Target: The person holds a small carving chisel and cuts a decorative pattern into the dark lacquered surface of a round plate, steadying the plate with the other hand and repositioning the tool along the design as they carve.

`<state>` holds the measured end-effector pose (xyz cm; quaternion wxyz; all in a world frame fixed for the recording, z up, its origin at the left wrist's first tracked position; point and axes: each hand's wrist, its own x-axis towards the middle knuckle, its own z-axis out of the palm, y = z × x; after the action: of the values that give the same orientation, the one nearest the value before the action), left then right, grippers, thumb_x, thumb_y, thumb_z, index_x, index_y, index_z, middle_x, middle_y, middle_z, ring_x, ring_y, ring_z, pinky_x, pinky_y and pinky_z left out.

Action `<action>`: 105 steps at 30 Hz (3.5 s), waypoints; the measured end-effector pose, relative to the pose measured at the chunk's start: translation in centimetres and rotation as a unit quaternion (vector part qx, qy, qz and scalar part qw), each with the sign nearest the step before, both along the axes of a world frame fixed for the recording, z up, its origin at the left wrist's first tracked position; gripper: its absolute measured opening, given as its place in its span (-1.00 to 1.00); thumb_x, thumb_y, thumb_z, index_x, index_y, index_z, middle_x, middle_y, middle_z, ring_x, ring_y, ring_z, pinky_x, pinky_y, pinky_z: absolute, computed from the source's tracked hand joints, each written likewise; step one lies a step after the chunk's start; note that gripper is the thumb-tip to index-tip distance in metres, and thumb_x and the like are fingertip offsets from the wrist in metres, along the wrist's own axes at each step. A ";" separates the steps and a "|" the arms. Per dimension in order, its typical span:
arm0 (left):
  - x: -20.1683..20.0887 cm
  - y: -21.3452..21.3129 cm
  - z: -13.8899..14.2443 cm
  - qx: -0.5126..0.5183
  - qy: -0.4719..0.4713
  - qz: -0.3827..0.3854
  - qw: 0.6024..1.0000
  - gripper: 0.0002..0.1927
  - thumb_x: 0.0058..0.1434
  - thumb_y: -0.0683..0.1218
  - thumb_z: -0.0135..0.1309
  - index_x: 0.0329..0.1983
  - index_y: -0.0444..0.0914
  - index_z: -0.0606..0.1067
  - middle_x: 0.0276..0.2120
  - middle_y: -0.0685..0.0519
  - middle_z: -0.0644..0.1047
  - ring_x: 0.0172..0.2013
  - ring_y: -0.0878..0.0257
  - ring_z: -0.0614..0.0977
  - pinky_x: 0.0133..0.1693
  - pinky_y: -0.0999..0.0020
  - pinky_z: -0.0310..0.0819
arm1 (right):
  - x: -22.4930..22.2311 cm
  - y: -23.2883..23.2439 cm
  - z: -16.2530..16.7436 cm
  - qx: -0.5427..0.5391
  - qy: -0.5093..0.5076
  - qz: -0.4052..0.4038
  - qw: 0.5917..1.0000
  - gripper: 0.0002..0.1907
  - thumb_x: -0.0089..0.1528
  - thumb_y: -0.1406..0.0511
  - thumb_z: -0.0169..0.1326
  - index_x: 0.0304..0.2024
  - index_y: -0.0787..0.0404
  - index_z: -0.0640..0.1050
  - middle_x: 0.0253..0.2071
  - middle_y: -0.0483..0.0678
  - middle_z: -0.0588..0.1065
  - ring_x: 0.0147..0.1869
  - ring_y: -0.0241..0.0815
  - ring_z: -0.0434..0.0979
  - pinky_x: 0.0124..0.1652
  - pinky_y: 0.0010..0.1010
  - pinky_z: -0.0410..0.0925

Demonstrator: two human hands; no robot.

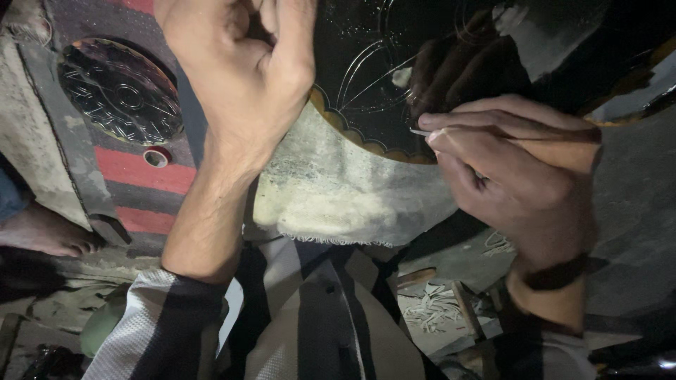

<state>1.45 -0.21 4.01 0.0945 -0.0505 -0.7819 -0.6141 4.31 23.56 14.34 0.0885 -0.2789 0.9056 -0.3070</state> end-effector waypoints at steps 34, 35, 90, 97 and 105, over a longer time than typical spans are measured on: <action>2.4 -0.1 -2.5 0.017 -0.039 0.010 0.999 -0.70 0.60 -0.30 0.17 -0.22 -0.40 0.31 -0.40 0.11 0.36 -0.48 0.35 0.39 -0.42 0.45 0.23 | 1.3 3.0 -0.1 0.033 -0.032 0.055 0.997 -0.87 0.12 0.53 0.31 -0.38 0.36 0.58 -0.26 0.08 0.64 -0.18 -0.11 0.69 -0.26 -0.38 0.55; 2.3 -0.1 -2.6 0.017 -0.039 0.013 0.999 -0.69 0.60 -0.30 0.18 -0.23 -0.40 0.31 -0.40 0.10 0.36 -0.47 0.35 0.39 -0.41 0.44 0.24 | 1.7 3.4 -0.3 0.035 -0.040 0.049 0.997 -0.87 0.12 0.52 0.31 -0.38 0.36 0.58 -0.25 0.09 0.64 -0.17 -0.11 0.69 -0.24 -0.36 0.56; 1.0 0.5 -5.3 -0.021 0.026 -0.007 0.999 -0.47 0.52 -0.31 0.30 0.16 -0.18 0.13 -0.25 0.01 0.42 -0.42 0.27 0.47 -0.34 0.48 0.33 | 6.8 5.1 -5.0 0.011 0.118 -0.273 0.955 -0.85 0.42 0.53 0.32 -0.06 0.29 0.59 -0.10 0.02 0.64 -0.06 -0.19 0.73 -0.12 -0.52 0.58; 1.1 0.5 -5.0 -0.027 0.025 -0.016 0.999 -0.46 0.54 -0.31 0.27 0.16 -0.18 0.10 -0.25 -0.01 0.45 -0.43 0.27 0.50 -0.37 0.50 0.36 | 8.1 3.3 -4.8 0.011 0.099 -0.341 0.935 -0.85 0.46 0.50 0.29 0.01 0.31 0.57 -0.07 0.02 0.62 0.02 -0.20 0.72 -0.05 -0.53 0.60; 1.0 0.8 -4.4 -0.028 0.031 -0.011 0.999 -0.46 0.54 -0.32 0.26 0.16 -0.20 0.09 -0.23 -0.03 0.45 -0.42 0.25 0.51 -0.36 0.49 0.39 | 9.2 2.2 -4.8 0.008 0.093 -0.385 0.918 -0.85 0.45 0.49 0.32 -0.01 0.28 0.59 -0.10 0.00 0.63 0.01 -0.24 0.70 -0.05 -0.55 0.55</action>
<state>2.42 0.60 -0.44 0.1105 -0.0806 -0.7951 -0.5908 13.49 25.80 9.54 -0.1190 0.0647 0.9497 -0.2824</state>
